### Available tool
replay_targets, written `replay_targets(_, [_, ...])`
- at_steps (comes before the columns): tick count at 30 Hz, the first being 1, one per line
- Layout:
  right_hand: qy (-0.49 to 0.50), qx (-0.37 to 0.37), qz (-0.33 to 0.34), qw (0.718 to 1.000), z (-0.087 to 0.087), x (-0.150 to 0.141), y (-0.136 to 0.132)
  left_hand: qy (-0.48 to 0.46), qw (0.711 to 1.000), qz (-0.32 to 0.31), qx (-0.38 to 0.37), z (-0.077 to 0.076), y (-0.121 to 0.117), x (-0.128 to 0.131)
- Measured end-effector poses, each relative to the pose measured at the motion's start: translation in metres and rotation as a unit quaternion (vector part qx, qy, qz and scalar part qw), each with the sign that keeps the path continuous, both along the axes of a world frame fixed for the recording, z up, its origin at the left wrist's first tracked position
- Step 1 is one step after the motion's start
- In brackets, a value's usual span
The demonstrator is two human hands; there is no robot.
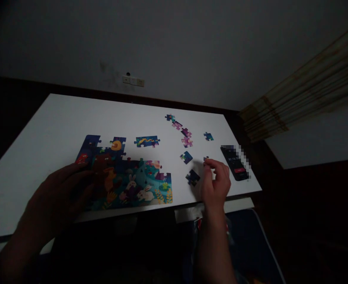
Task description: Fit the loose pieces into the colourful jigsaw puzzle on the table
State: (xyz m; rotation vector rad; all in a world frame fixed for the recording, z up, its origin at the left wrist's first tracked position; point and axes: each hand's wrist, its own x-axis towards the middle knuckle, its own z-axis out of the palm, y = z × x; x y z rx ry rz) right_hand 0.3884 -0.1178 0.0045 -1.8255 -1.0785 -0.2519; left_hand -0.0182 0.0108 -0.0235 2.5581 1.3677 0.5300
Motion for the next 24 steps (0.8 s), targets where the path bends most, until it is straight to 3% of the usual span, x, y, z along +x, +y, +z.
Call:
replay_targets(3, [-0.079,-0.145,0.059,0.984,-0.004,0.026,-0.028,0.012,1.0,0.003,0.0,0.0,0.001,0.0])
replay_targets(8, [-0.068,-0.219,0.094,0.969,-0.02,0.028,-0.052,0.02,1.0,0.0,0.001,0.001,0.002,0.001])
replay_targets(15, [-0.029,-0.221,0.104,0.969,-0.031,0.008,-0.043,0.007,1.0,-0.004,0.015,0.008,0.0,0.005])
replay_targets(24, [0.028,-0.18,0.161,0.97,-0.018,-0.001,-0.042,-0.024,0.999,-0.027,0.037,0.012,-0.005,0.007])
